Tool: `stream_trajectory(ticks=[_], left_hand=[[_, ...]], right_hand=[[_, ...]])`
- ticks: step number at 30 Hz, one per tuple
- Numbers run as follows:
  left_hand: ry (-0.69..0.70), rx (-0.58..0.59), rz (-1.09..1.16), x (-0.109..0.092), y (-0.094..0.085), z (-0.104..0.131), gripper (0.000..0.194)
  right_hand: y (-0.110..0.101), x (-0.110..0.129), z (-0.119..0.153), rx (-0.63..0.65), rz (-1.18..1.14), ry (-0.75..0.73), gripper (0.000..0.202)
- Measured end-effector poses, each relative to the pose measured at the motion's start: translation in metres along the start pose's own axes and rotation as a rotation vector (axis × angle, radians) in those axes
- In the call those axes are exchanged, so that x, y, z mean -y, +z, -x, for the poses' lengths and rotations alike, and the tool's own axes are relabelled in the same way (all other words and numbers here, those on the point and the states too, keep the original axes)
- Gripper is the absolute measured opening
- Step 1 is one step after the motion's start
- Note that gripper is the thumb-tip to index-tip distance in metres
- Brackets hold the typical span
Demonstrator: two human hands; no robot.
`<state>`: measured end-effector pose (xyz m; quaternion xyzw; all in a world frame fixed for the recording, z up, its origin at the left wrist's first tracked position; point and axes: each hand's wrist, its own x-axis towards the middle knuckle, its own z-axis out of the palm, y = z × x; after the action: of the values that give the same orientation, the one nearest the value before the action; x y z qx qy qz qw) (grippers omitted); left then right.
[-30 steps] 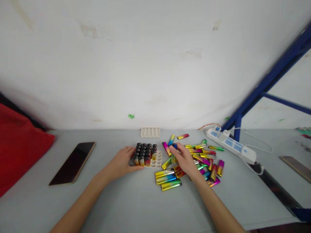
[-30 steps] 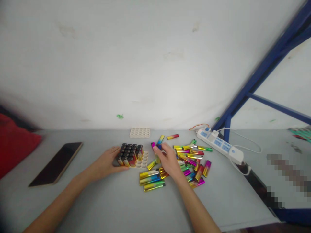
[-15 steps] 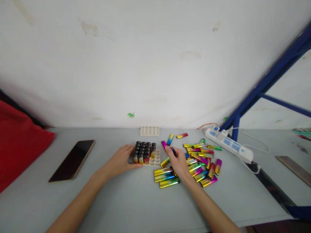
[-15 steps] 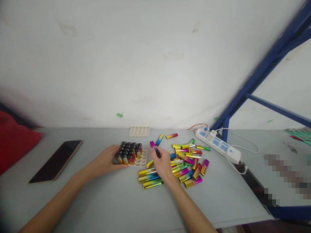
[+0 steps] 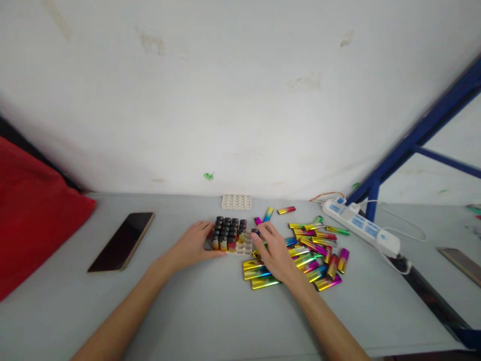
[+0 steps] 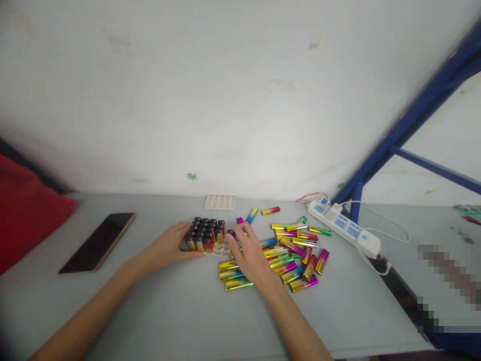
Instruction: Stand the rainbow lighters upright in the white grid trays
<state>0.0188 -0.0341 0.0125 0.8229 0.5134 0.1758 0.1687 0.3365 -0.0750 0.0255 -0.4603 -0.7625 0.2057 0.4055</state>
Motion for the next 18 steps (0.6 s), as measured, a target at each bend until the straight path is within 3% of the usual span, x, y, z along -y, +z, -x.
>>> stream_trajectory(ticks=[6,9,13,18], left_hand=[[0.025,0.014,0.037,0.004,0.004,0.0,0.07],[0.036,0.008,0.03,0.006,0.005,0.001,0.071],[0.033,0.009,0.024,0.003,0.004,0.001,0.072],[0.013,0.021,0.006,-0.001,0.002,0.001,0.07]], right_hand=[[0.005,-0.011,0.006,0.09,0.064,-0.003,0.042],[0.008,-0.016,0.006,0.118,0.096,-0.105,0.032],[0.015,-0.017,0.002,0.179,0.283,-0.193,0.022],[0.023,-0.005,0.001,0.211,0.514,-0.154,0.02]])
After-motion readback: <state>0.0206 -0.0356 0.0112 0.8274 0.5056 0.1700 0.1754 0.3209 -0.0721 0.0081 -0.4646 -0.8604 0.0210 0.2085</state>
